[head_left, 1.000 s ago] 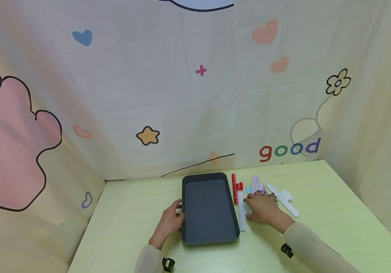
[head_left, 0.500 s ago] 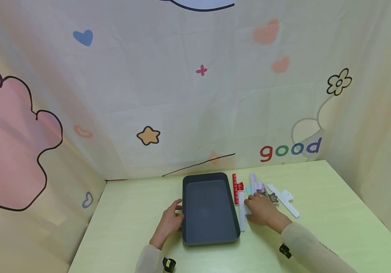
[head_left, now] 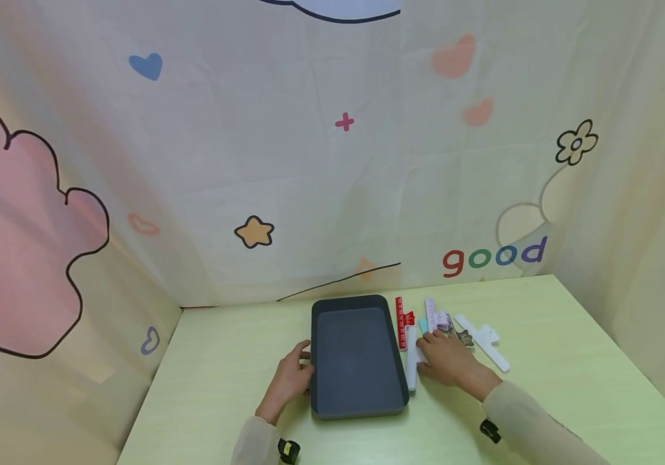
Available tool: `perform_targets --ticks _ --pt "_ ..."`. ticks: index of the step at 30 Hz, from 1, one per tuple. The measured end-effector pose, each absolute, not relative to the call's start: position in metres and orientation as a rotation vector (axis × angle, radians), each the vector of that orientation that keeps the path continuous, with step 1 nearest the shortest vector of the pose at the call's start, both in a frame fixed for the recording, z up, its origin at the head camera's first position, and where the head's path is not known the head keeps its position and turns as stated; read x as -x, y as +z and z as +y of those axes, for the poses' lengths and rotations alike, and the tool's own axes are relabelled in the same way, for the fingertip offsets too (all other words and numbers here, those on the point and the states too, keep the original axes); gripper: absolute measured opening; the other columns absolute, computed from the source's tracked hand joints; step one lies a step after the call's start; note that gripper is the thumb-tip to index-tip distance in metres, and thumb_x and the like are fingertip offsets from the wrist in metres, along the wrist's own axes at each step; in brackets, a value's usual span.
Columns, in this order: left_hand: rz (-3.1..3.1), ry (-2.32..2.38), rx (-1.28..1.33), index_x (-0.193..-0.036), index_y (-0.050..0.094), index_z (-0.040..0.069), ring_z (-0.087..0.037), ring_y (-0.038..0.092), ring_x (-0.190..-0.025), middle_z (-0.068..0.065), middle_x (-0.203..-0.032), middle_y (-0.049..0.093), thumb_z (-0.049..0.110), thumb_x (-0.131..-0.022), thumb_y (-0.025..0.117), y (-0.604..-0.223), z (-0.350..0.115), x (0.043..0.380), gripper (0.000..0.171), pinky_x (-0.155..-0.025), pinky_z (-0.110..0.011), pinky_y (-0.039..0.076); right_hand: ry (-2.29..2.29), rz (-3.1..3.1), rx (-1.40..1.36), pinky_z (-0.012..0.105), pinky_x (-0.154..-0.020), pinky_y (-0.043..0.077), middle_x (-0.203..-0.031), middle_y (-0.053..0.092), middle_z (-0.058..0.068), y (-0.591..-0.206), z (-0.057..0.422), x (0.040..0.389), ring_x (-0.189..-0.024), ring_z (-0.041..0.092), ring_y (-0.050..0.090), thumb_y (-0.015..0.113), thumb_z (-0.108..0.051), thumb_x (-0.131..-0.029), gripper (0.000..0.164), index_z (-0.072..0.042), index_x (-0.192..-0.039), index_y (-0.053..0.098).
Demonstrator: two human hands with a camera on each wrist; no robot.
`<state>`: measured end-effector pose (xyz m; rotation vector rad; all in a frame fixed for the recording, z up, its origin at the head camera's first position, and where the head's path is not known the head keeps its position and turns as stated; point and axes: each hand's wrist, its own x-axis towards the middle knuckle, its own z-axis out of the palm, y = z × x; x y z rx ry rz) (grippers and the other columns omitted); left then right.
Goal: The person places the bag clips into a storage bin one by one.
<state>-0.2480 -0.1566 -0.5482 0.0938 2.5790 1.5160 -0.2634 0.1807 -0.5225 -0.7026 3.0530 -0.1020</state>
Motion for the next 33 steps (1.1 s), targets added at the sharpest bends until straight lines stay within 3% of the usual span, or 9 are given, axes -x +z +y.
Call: perform_targets --ticks 10,28,33 --pt "2.585 1.516 -0.118 -0.149 0.036 0.003 -0.030 0.067 -0.099 -0.029 -0.132 0.055 0.002 -0.091 0.047 -0.547 -0.157 0.247 0.059 -0.049 -0.034 0.056 -0.099 3.092 0.738 0.057 -0.094 0.049 -0.122 0.060 0.015 -0.513 0.186 0.256 -0.115 0.036 0.057 0.068 -0.027 -0.091 0.045 -0.002 -0.126 0.056" --pt "2.607 1.490 -0.112 -0.149 0.037 0.004 -0.023 0.066 -0.087 -0.026 -0.134 0.055 0.002 -0.091 0.046 -0.552 -0.157 0.249 0.058 -0.050 -0.031 0.055 -0.085 3.222 0.850 0.054 -0.089 0.050 -0.128 0.056 0.013 -0.482 0.180 0.257 -0.115 0.033 0.054 0.064 -0.028 -0.094 0.048 -0.001 -0.133 0.052" --pt "2.618 1.490 -0.112 -0.148 0.038 0.004 -0.025 0.066 -0.093 -0.026 -0.133 0.055 0.002 -0.091 0.046 -0.550 -0.157 0.249 0.058 -0.049 -0.031 0.055 -0.074 3.235 0.881 0.050 -0.084 0.050 -0.127 0.056 0.011 -0.473 0.170 0.263 -0.115 0.031 0.054 0.063 -0.029 -0.095 0.047 -0.003 -0.133 0.053"
